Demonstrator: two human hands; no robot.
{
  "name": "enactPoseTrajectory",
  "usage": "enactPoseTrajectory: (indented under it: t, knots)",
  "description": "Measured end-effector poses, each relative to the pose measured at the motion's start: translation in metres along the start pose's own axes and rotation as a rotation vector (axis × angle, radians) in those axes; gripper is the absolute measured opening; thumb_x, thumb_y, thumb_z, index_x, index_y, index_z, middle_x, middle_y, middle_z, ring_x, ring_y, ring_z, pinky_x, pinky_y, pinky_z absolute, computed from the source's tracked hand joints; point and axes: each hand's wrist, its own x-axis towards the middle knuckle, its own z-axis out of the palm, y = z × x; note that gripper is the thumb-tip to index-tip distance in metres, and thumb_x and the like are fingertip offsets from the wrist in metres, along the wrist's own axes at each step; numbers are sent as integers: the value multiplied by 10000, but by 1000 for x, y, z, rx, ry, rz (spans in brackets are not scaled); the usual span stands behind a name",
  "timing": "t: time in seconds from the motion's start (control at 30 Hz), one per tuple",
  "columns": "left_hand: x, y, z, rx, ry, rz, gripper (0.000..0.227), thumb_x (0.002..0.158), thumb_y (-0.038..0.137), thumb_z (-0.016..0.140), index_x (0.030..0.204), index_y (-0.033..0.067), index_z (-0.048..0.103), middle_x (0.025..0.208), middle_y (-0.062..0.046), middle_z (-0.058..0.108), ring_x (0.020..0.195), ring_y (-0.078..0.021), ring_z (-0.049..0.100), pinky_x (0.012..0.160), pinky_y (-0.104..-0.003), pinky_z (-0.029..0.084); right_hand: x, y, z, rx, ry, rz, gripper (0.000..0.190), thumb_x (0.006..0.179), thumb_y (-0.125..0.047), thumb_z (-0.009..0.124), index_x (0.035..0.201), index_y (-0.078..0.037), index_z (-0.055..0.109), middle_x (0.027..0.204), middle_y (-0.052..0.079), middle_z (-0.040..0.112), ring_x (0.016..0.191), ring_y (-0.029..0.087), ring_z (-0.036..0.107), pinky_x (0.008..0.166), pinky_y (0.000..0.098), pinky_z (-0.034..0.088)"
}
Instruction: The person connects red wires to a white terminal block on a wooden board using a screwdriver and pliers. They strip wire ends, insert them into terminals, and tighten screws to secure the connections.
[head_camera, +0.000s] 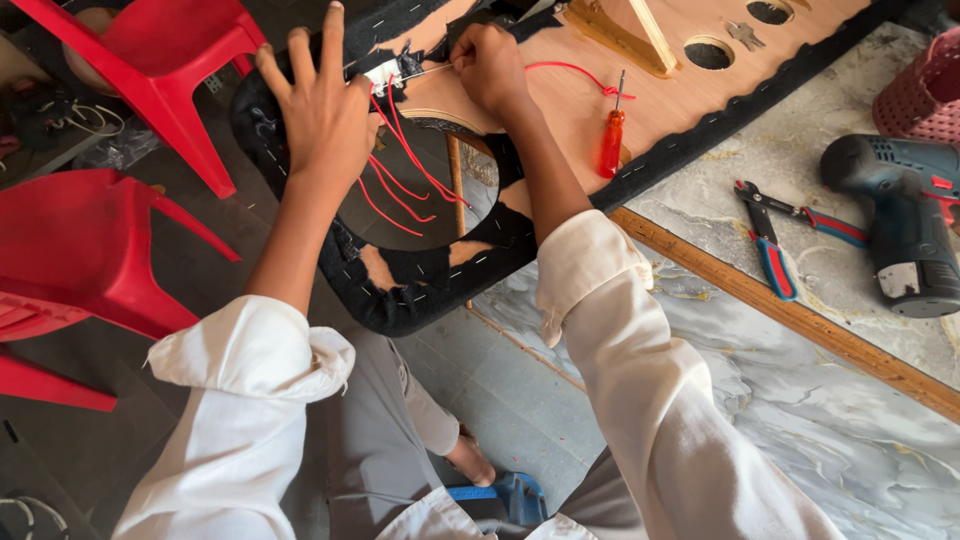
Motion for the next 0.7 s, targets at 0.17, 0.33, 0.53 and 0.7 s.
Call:
enactPoseTrajectory:
  t: [0.17, 0.33, 0.53, 0.7]
  knots:
    - [1, -2, 9, -107, 1, -28, 164, 647, 57, 828, 804, 83, 789, 1643, -128, 343, 1389, -414, 375, 1141, -671, 210, -1, -1, 2, 9, -15, 43, 62, 731, 8, 728, 777, -31, 713, 850, 175, 709, 805, 340, 700, 726, 412, 568]
    - [2, -2, 18, -14, -6, -30, 128, 650, 20, 811, 758, 72, 764, 1625, -140, 362, 1408, -423, 373, 1138, -703, 185, -1, -6, 1, -33, -21, 39, 61, 716, -10, 739, 760, -49, 721, 868, 166, 713, 860, 352, 688, 765, 432, 555]
    - [1, 8, 27, 63, -47, -96, 117, 611, 64, 813, 716, 61, 761, 1594, -186, 403, 1416, -482, 351, 1115, -777, 77, -2, -15, 0, -92, -6, 57, 39, 721, -37, 736, 744, -66, 727, 866, 156, 715, 875, 360, 685, 769, 449, 547]
    - [4, 12, 29, 67, 19, -105, 81, 689, 15, 785, 756, 49, 757, 1559, -173, 389, 1457, -459, 336, 1181, -752, 59, -5, -19, -1, -98, -10, 56, 51, 727, -9, 708, 750, -52, 722, 834, 147, 726, 876, 360, 685, 776, 463, 540]
